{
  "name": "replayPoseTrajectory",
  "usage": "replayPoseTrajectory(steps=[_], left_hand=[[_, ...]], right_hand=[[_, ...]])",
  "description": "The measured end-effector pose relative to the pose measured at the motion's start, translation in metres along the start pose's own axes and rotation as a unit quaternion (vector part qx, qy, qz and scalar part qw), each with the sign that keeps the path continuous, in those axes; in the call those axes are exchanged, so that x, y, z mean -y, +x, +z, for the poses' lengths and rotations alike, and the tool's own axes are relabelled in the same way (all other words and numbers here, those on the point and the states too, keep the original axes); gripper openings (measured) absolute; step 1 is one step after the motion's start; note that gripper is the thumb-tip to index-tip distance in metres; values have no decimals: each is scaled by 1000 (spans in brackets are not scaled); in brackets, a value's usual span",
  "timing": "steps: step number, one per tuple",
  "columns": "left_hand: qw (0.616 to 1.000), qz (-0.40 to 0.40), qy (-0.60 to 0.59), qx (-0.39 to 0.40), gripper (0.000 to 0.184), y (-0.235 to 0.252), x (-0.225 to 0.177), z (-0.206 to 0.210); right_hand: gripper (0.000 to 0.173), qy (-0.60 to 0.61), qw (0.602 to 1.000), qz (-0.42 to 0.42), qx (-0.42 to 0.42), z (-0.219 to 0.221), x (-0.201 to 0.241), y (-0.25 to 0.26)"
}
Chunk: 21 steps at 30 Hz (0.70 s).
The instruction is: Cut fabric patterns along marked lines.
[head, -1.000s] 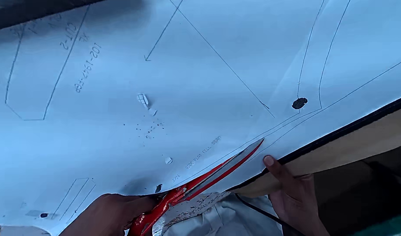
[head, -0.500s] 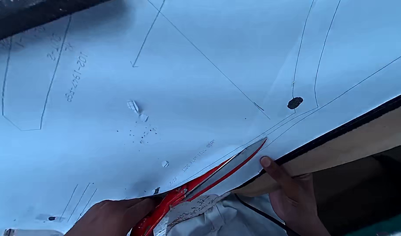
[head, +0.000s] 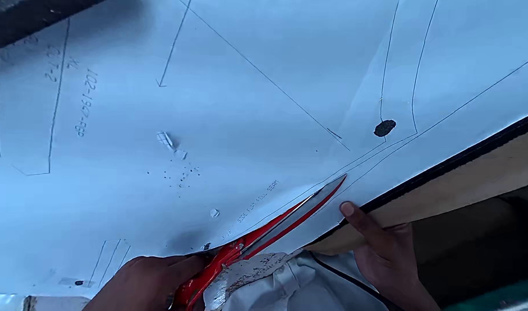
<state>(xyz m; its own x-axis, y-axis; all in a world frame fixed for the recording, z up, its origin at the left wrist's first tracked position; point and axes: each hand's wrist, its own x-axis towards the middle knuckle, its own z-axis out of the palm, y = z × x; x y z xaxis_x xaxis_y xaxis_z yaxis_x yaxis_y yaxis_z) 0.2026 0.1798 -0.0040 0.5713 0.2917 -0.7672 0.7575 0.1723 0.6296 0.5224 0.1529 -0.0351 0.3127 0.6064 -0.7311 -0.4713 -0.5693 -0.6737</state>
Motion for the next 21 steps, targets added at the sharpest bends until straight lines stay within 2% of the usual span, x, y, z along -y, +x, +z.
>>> replayPoseTrajectory(steps=[9,21], left_hand=[[1000,11,-15,2,17,5,-13,0],[999,14,-18,-24,18,7,-6,5]], right_hand=[[34,0,1000,9,-5,0,1,-1],[34,-5,1000,16,-15,1,2,0]])
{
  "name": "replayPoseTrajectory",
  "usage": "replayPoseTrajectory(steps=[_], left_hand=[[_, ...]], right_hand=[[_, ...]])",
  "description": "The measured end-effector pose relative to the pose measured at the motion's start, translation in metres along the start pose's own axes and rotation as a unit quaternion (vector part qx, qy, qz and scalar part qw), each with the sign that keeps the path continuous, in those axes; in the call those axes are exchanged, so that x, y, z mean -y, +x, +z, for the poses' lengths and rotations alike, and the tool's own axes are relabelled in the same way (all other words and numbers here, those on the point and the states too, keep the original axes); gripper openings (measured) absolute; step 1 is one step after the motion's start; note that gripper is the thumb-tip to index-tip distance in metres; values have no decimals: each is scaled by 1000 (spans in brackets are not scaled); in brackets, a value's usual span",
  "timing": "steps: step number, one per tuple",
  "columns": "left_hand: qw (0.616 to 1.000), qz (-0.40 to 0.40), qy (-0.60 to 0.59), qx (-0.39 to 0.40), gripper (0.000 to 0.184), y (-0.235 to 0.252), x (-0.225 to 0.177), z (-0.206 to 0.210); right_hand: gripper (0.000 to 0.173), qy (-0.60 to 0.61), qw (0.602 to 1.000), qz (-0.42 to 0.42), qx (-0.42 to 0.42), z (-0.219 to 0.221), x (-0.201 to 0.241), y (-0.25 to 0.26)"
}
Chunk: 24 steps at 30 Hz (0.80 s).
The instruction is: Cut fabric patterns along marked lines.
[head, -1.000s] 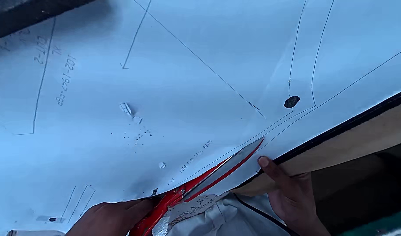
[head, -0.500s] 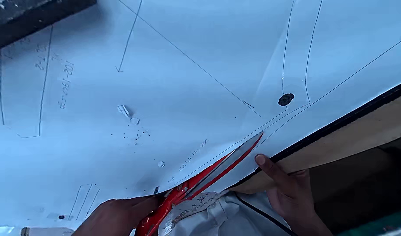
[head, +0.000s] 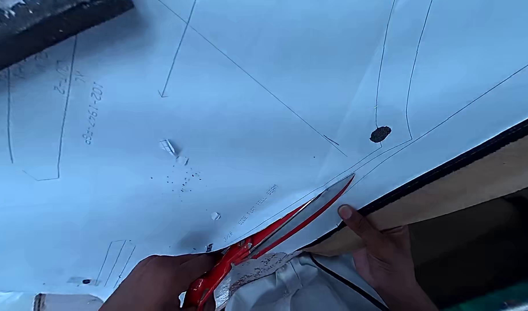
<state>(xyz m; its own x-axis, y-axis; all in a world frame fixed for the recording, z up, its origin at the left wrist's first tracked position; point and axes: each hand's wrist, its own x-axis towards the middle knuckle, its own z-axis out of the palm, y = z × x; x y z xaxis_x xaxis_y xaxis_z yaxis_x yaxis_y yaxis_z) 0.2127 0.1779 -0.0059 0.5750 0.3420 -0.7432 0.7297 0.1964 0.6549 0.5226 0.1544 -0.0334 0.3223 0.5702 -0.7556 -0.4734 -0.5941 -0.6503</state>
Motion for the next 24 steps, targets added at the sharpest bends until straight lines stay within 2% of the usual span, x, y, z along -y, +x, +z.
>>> replayPoseTrajectory(steps=[5,12,24], left_hand=[[1000,6,5,-14,19,2,4,3],[1000,4,9,23,19,6,-11,-9],[1000,-2,2,5,20,8,-11,-1]], right_hand=[[34,-3,1000,0,-5,1,0,0],[35,5,1000,1,-3,0,0,0],[34,6,1000,10,-7,0,0,0]])
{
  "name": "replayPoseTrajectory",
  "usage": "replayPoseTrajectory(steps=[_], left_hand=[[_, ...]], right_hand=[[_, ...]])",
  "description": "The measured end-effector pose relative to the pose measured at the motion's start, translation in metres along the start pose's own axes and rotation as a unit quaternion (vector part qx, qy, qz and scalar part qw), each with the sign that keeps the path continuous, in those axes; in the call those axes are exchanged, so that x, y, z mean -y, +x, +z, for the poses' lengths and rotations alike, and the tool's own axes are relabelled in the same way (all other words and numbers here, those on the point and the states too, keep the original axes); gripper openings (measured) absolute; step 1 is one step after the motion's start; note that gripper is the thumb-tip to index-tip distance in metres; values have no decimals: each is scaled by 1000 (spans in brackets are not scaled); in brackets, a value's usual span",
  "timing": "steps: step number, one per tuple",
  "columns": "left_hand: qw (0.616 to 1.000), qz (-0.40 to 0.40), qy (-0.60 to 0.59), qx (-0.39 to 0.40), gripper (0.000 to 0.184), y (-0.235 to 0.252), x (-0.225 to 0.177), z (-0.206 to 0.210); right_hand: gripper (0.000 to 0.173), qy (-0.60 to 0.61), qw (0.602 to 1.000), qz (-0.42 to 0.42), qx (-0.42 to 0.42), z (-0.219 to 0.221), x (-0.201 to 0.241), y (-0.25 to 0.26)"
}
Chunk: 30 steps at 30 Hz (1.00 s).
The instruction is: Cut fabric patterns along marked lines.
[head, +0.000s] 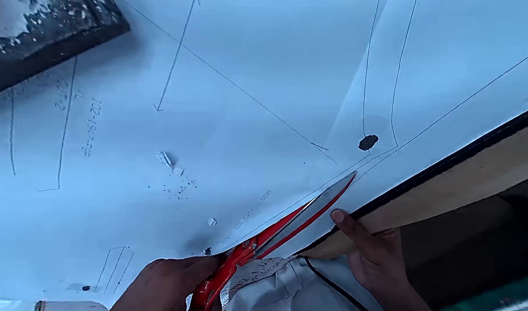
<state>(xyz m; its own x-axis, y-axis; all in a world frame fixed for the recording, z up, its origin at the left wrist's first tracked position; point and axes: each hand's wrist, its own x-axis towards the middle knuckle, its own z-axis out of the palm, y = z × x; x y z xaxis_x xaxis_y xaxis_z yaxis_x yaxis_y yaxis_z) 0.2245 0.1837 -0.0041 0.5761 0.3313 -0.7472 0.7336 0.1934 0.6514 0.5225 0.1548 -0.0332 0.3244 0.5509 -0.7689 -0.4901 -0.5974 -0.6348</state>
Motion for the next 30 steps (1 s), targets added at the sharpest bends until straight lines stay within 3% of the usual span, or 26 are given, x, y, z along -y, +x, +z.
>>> replayPoseTrajectory(steps=[17,24,30], left_hand=[[999,9,9,-50,20,1,7,11],[999,-7,30,-29,58,7,4,10],[998,17,39,-37,33,5,1,9]], right_hand=[[33,-11,1000,1,-2,0,0,0],[35,-5,1000,6,1,-1,0,0],[33,-3,1000,2,4,-1,0,0]])
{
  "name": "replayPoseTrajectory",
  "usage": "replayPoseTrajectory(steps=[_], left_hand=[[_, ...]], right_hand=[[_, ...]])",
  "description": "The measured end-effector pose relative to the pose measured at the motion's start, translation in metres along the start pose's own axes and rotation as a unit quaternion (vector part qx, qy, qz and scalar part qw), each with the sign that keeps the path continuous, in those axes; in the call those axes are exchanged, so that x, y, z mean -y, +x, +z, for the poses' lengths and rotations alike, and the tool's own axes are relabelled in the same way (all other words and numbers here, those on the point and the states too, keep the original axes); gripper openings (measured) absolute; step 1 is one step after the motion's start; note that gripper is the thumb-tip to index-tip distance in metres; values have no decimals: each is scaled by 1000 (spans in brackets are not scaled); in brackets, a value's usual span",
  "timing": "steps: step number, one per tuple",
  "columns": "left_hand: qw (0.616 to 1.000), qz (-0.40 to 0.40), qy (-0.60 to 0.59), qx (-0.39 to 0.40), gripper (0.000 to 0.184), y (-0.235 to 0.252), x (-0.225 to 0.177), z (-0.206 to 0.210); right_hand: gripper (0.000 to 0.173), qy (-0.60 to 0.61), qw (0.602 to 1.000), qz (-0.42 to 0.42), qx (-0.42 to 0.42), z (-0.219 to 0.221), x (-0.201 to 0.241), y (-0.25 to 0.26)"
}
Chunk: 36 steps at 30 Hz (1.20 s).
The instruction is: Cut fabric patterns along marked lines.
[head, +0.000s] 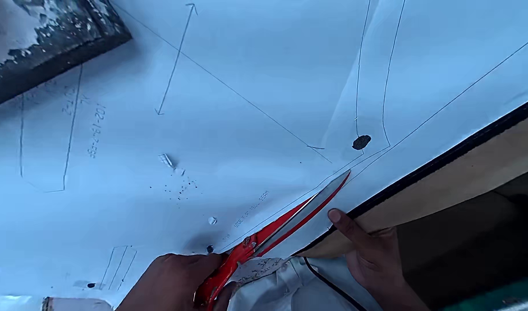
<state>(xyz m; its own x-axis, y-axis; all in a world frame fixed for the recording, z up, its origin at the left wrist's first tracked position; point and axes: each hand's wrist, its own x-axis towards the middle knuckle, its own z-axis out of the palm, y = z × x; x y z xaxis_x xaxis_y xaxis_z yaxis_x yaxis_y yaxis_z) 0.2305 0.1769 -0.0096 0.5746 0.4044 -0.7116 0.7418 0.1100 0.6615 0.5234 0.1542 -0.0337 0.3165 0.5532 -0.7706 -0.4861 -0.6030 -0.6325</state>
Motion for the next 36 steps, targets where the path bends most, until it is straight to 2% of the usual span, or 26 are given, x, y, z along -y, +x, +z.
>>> replayPoseTrajectory(steps=[8,26,32,36], left_hand=[[999,-3,7,32,35,9,-12,-10],[1000,5,8,-9,25,9,-6,-3],[997,-28,7,66,21,12,-22,-16],[998,-29,29,50,21,15,-32,-17]], right_hand=[[33,2,1000,-2,12,-1,0,0],[34,5,1000,5,7,-1,0,0],[34,1,1000,10,2,-1,0,0],[34,7,1000,17,6,-1,-1,-1]])
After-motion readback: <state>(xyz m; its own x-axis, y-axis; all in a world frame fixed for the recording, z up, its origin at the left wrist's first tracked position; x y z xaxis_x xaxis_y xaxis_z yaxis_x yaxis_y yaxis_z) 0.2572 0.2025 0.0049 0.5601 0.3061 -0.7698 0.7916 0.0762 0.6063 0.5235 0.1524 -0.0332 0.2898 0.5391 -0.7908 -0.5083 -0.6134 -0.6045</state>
